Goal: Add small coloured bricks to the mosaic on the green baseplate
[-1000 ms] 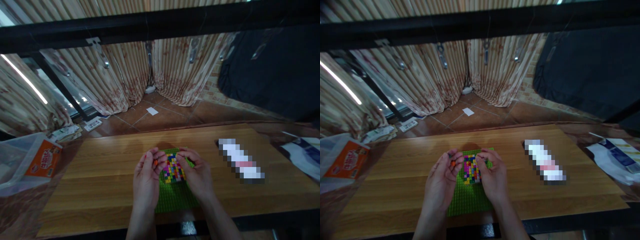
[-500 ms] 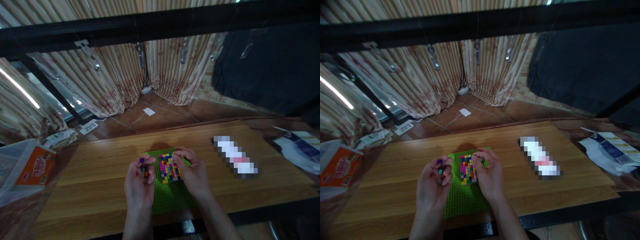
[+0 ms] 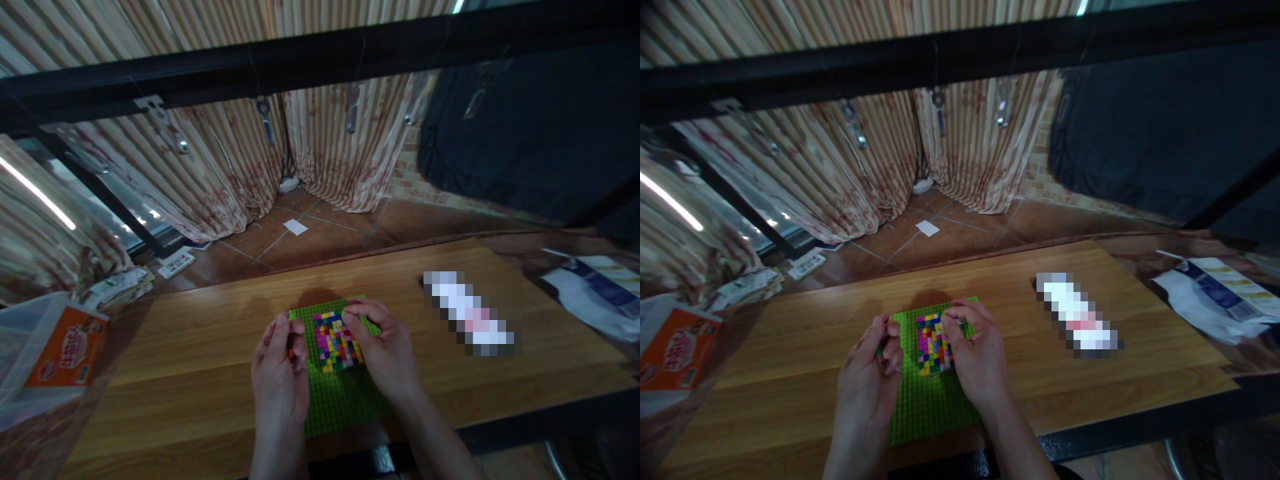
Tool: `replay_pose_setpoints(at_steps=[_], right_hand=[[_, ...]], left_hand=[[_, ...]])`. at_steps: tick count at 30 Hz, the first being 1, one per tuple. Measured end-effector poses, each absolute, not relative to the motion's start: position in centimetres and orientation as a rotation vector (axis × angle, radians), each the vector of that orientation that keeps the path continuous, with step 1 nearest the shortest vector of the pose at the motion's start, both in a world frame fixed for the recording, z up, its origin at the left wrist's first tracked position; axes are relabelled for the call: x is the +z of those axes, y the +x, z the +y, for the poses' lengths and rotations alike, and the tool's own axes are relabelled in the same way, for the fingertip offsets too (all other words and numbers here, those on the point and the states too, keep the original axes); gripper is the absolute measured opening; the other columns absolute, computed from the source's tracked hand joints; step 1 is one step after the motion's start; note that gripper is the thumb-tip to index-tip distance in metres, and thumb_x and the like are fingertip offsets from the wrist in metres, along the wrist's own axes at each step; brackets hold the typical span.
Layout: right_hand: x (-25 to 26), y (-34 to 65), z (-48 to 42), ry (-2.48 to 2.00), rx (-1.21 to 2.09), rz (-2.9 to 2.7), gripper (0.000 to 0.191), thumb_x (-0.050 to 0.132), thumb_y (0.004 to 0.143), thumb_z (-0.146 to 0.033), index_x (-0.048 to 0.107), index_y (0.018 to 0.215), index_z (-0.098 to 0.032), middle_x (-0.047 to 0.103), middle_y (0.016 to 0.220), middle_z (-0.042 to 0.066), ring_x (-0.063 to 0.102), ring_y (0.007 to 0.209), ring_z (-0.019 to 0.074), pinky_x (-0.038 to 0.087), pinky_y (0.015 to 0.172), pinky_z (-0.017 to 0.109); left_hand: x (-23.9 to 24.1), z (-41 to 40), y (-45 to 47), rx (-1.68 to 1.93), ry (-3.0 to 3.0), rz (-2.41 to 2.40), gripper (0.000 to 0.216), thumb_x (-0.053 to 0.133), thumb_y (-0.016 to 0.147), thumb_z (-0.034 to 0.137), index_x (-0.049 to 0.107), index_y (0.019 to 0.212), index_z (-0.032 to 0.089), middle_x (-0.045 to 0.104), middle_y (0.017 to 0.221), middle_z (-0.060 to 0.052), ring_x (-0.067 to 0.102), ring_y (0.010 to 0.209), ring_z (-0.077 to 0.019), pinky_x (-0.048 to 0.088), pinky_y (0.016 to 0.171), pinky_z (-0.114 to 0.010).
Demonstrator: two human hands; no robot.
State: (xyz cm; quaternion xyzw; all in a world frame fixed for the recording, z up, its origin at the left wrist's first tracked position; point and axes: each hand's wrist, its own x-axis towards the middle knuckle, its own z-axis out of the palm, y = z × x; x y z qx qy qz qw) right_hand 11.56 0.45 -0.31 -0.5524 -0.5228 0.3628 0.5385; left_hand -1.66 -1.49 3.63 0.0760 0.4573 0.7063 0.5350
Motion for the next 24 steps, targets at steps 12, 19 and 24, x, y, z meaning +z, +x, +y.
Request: replay_pose_setpoints(at_steps=[12,19,24], right_hand=[[-0.24,11.53,0.45,-1.306,0.879,-1.243,0.015,0.065,0.082,-0.035,0.075,0.082,-0.024,0.071,0.100,0.006,0.064,0.102,0.0249,0.044,0.095,0.043],[-0.48,11.41,0.54,-1.314,0.892,-1.221,0.015,0.066,0.081,-0.036,0.075,0.081,-0.024,0.071,0.101,0.006,0.064,0.103,0.0259,0.043,0.097,0.045],[-0.49,11.38,0.53,-1.314,0.893,-1.221,0.017,0.066,0.081,-0.038,0.075,0.082,-0.024,0.072,0.101,0.007,0.064,0.103,0.0265,0.043,0.098,0.047]], left_hand=[[3.72,-1.62,-1.73,1.600,0.204,1.157,0.022,0.052,0.094,0.026,0.065,0.092,0.010,0.050,0.060,0.003,0.035,0.042,-0.0035,0.024,0.038,-0.017],[3.10,-1.70,-2.02,1.604,0.233,1.133,0.018,0.062,0.087,0.025,0.066,0.095,0.010,0.048,0.057,0.005,0.031,0.041,-0.0026,0.021,0.038,-0.016],[2.85,-1.85,-2.27,1.587,0.254,1.089,0.023,0.075,0.076,0.031,0.065,0.086,0.013,0.044,0.051,0.007,0.028,0.039,-0.0021,0.019,0.038,-0.015]])
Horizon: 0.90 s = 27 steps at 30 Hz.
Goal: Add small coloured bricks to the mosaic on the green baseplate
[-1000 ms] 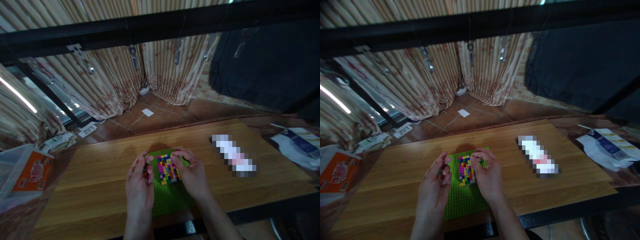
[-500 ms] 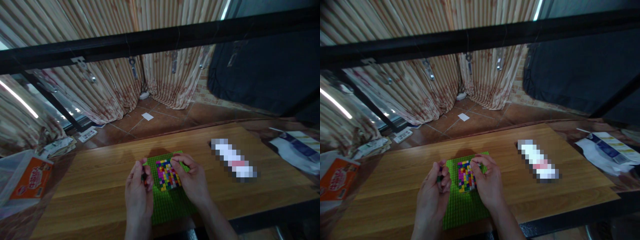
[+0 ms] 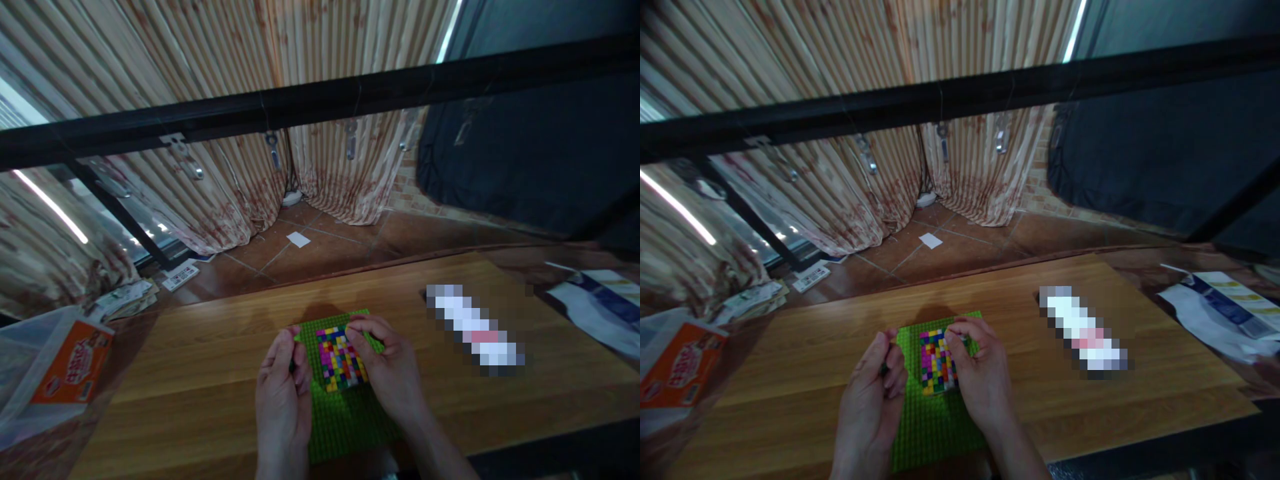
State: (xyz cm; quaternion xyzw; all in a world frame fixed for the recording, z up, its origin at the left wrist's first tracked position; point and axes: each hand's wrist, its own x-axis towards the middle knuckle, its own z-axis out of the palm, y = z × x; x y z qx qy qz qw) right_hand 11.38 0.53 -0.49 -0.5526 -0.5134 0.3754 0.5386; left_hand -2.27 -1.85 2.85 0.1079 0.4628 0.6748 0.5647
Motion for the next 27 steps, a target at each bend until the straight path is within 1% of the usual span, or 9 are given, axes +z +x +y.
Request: replay_pose_setpoints(at_steps=[2,4,9,12,15,18,21,24,27], right_hand=[[-0.4,11.4,0.5,-1.322,0.888,-1.223,0.018,0.066,0.081,-0.038,0.076,0.082,-0.024,0.072,0.101,0.007,0.064,0.103,0.0265,0.044,0.097,0.047],[-0.3,11.4,0.5,-1.325,0.882,-1.229,0.017,0.066,0.081,-0.038,0.076,0.082,-0.023,0.072,0.102,0.007,0.064,0.103,0.0262,0.044,0.098,0.047],[-0.2,11.5,0.4,-1.321,0.874,-1.226,0.015,0.066,0.081,-0.035,0.076,0.082,-0.023,0.072,0.104,0.007,0.064,0.105,0.0263,0.044,0.099,0.047],[-0.4,11.7,0.5,-1.320,0.856,-1.207,0.015,0.067,0.081,-0.035,0.076,0.084,-0.024,0.071,0.106,0.008,0.063,0.107,0.0267,0.043,0.101,0.049],[-0.7,11.7,0.5,-1.296,0.845,-1.209,0.016,0.067,0.081,-0.036,0.076,0.086,-0.024,0.071,0.107,0.008,0.063,0.108,0.0265,0.043,0.101,0.049],[-0.9,11.8,0.5,-1.291,0.847,-1.212,0.015,0.067,0.082,-0.035,0.076,0.086,-0.024,0.071,0.106,0.007,0.063,0.108,0.0260,0.042,0.102,0.049],[-0.8,11.8,0.5,-1.301,0.854,-1.223,0.015,0.067,0.082,-0.035,0.076,0.085,-0.024,0.071,0.106,0.007,0.063,0.108,0.0261,0.042,0.101,0.048],[-0.7,11.8,0.4,-1.315,0.845,-1.224,0.015,0.067,0.082,-0.035,0.077,0.085,-0.024,0.071,0.107,0.007,0.063,0.107,0.0259,0.043,0.101,0.048],[-0.6,11.8,0.4,-1.325,0.834,-1.228,0.015,0.066,0.082,-0.034,0.076,0.085,-0.023,0.071,0.106,0.008,0.063,0.107,0.0258,0.043,0.100,0.047]], left_hand=[[2.8,-1.9,-2.3,1.583,0.252,1.092,0.024,0.076,0.075,0.033,0.064,0.085,0.014,0.042,0.049,0.008,0.027,0.038,-0.0021,0.018,0.037,-0.015],[2.9,-1.9,-2.3,1.574,0.239,1.095,0.023,0.075,0.077,0.033,0.064,0.083,0.014,0.041,0.048,0.008,0.027,0.037,-0.0024,0.018,0.037,-0.015],[3.3,-1.9,-2.3,1.572,0.161,1.063,0.017,0.059,0.089,0.027,0.063,0.081,0.012,0.043,0.051,0.006,0.029,0.037,-0.0028,0.021,0.036,-0.015],[3.5,-1.8,-2.4,1.569,0.079,1.014,0.019,0.051,0.092,0.023,0.064,0.085,0.011,0.048,0.057,0.003,0.035,0.039,-0.0036,0.026,0.036,-0.015],[3.6,-1.6,-2.5,1.560,-0.017,0.976,0.021,0.047,0.092,0.017,0.065,0.088,0.009,0.055,0.066,-0.002,0.046,0.045,-0.0059,0.034,0.038,-0.016],[3.8,-1.4,-2.5,1.596,-0.072,0.974,0.022,0.045,0.088,0.010,0.067,0.089,0.008,0.062,0.075,-0.007,0.057,0.057,-0.0088,0.045,0.047,-0.016],[3.8,-1.4,-2.4,1.640,-0.095,0.971,0.024,0.044,0.087,0.009,0.068,0.090,0.008,0.068,0.085,-0.011,0.065,0.070,-0.0121,0.054,0.061,-0.019],[3.8,-1.3,-2.4,1.656,-0.101,0.979,0.025,0.044,0.088,0.012,0.069,0.088,0.010,0.070,0.092,-0.013,0.069,0.082,-0.0156,0.058,0.073,-0.024],[3.6,-1.1,-2.4,1.658,-0.103,1.009,0.024,0.046,0.088,0.013,0.070,0.087,0.010,0.071,0.094,-0.013,0.069,0.085,-0.0160,0.058,0.076,-0.025]])
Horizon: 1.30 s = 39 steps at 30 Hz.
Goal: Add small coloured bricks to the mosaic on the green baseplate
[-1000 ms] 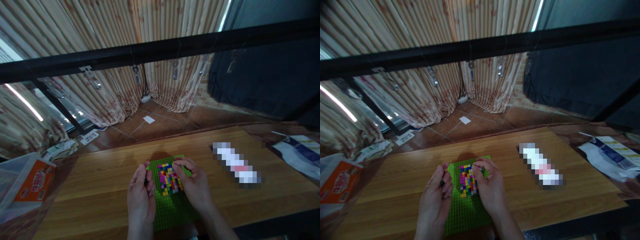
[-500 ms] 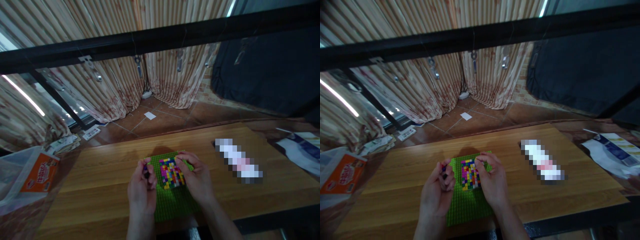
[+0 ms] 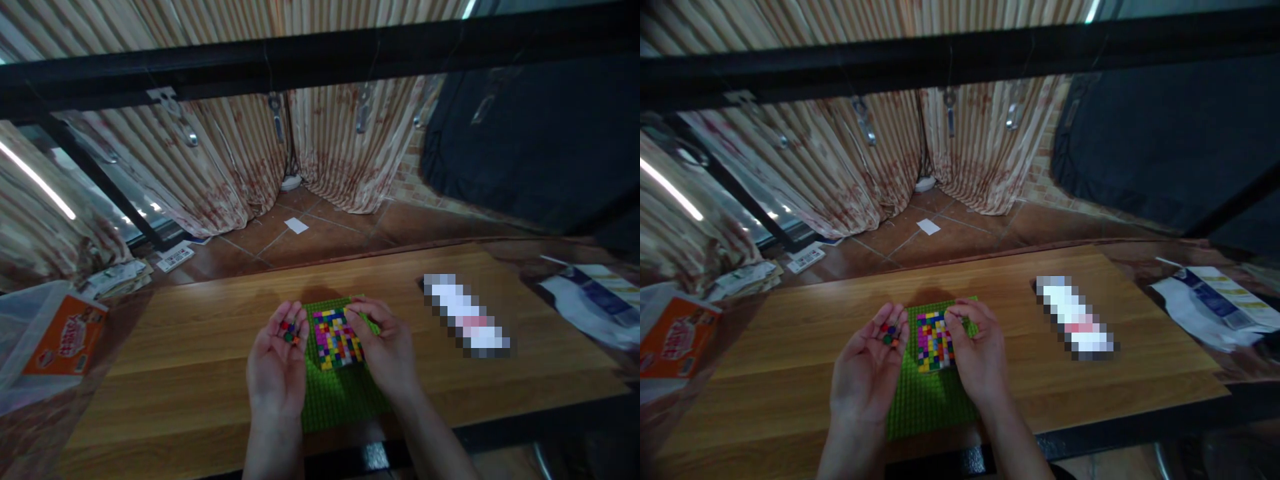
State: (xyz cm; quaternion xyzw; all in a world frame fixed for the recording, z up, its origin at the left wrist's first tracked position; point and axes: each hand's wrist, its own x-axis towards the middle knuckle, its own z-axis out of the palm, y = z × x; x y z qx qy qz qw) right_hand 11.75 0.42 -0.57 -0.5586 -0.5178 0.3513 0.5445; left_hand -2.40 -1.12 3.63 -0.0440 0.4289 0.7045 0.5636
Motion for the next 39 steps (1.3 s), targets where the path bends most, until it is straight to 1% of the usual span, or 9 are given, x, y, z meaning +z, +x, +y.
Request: replay_pose_setpoints(at_steps=[7,10,14,16,19,22,26,32,39], right_hand=[[-0.34,11.69,0.37,-1.324,0.833,-1.240,0.013,0.066,0.082,-0.031,0.076,0.086,-0.023,0.071,0.107,0.007,0.062,0.108,0.0246,0.043,0.102,0.045],[-0.29,11.71,0.36,-1.330,0.825,-1.245,0.013,0.065,0.083,-0.029,0.076,0.086,-0.023,0.070,0.107,0.007,0.062,0.108,0.0239,0.043,0.102,0.044],[-0.36,11.64,0.46,-1.325,0.823,-1.252,0.013,0.064,0.083,-0.029,0.076,0.085,-0.023,0.071,0.106,0.007,0.063,0.106,0.0236,0.044,0.101,0.042],[-0.41,11.57,0.51,-1.322,0.826,-1.256,0.013,0.064,0.083,-0.029,0.076,0.085,-0.023,0.071,0.105,0.006,0.063,0.106,0.0233,0.044,0.100,0.041],[-0.40,11.49,0.52,-1.324,0.828,-1.266,0.014,0.064,0.083,-0.030,0.076,0.086,-0.023,0.071,0.105,0.007,0.063,0.106,0.0231,0.044,0.100,0.041],[-0.26,11.48,0.46,-1.323,0.826,-1.273,0.014,0.063,0.083,-0.029,0.076,0.086,-0.023,0.071,0.105,0.007,0.063,0.106,0.0232,0.044,0.100,0.041],[-0.16,11.49,0.46,-1.308,0.815,-1.272,0.014,0.063,0.084,-0.028,0.075,0.086,-0.023,0.071,0.103,0.007,0.064,0.105,0.0231,0.045,0.099,0.041],[-0.35,11.34,0.54,-1.322,0.815,-1.260,0.013,0.063,0.083,-0.028,0.075,0.086,-0.024,0.072,0.106,0.007,0.064,0.106,0.0236,0.045,0.099,0.042],[-0.52,11.43,0.57,-1.304,0.828,-1.272,0.014,0.063,0.083,-0.028,0.075,0.087,-0.023,0.071,0.103,0.007,0.064,0.104,0.0232,0.045,0.099,0.041]], left_hand=[[3.54,-1.02,-2.29,1.652,-0.096,0.995,0.024,0.045,0.088,0.010,0.069,0.087,0.010,0.071,0.092,-0.013,0.069,0.082,-0.0149,0.058,0.074,-0.025],[3.52,-1.09,-2.42,1.614,-0.122,0.991,0.025,0.043,0.089,0.009,0.067,0.086,0.009,0.068,0.086,-0.011,0.066,0.074,-0.0137,0.057,0.066,-0.023],[3.30,-1.12,-2.64,1.536,-0.114,0.900,0.024,0.041,0.090,0.007,0.064,0.085,0.009,0.057,0.069,-0.004,0.054,0.054,-0.0086,0.048,0.049,-0.019],[3.16,-1.10,-2.66,1.504,-0.111,0.838,0.024,0.039,0.091,0.007,0.063,0.084,0.010,0.051,0.064,0.000,0.048,0.049,-0.0068,0.043,0.044,-0.017],[3.01,-1.12,-2.59,1.484,-0.133,0.796,0.025,0.037,0.093,0.008,0.061,0.086,0.010,0.047,0.062,0.002,0.040,0.043,-0.0047,0.036,0.040,-0.016],[2.97,-1.21,-2.53,1.479,-0.146,0.768,0.025,0.035,0.095,0.009,0.060,0.088,0.011,0.043,0.059,0.004,0.037,0.040,-0.0038,0.032,0.038,-0.016],[3.02,-1.26,-2.50,1.471,-0.142,0.751,0.025,0.035,0.096,0.010,0.059,0.088,0.011,0.040,0.056,0.006,0.036,0.040,-0.0039,0.032,0.038,-0.016],[3.08,-1.21,-2.42,1.453,-0.120,0.759,0.024,0.036,0.095,0.010,0.059,0.088,0.012,0.041,0.056,0.006,0.037,0.041,-0.0041,0.033,0.039,-0.016],[3.08,-1.19,-2.40,1.456,-0.125,0.741,0.024,0.036,0.096,0.010,0.059,0.088,0.011,0.041,0.057,0.005,0.037,0.041,-0.0041,0.033,0.039,-0.016]])
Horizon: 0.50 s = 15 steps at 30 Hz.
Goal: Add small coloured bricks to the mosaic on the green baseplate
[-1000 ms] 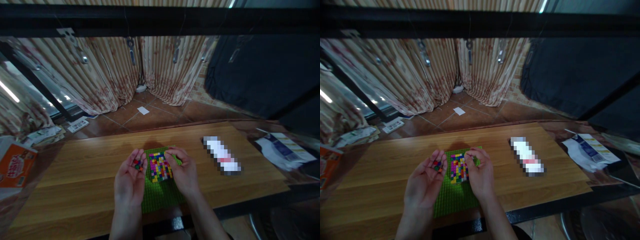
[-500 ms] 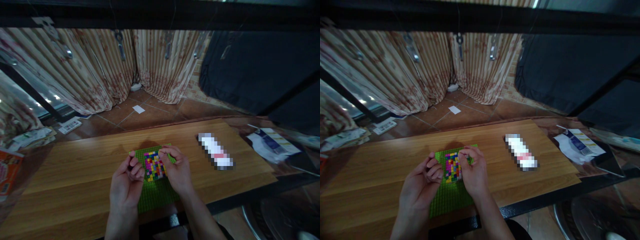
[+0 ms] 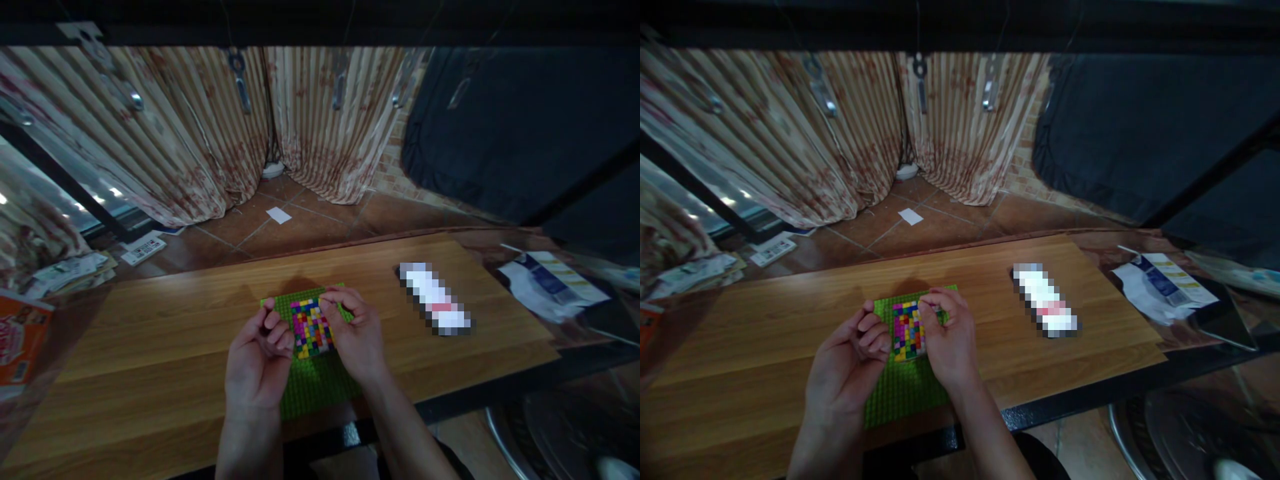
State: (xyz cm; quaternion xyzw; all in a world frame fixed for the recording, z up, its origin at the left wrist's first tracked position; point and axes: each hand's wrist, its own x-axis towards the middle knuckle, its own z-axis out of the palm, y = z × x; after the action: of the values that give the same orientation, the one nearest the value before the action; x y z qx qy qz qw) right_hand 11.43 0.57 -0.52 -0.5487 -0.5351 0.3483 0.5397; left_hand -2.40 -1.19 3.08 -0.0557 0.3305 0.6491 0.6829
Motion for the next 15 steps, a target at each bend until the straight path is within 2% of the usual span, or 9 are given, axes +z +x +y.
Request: replay_pose_setpoints(at_steps=[15], right_hand=[[-0.41,11.19,0.40,-1.325,0.824,-1.230,0.013,0.065,0.082,-0.029,0.076,0.085,-0.023,0.068,0.110,0.008,0.062,0.107,0.0237,0.044,0.098,0.042]], left_hand=[[2.96,-1.23,-2.50,1.458,-0.170,0.719,0.025,0.036,0.096,0.010,0.059,0.086,0.010,0.043,0.058,0.005,0.038,0.042,-0.0041,0.032,0.040,-0.016]])
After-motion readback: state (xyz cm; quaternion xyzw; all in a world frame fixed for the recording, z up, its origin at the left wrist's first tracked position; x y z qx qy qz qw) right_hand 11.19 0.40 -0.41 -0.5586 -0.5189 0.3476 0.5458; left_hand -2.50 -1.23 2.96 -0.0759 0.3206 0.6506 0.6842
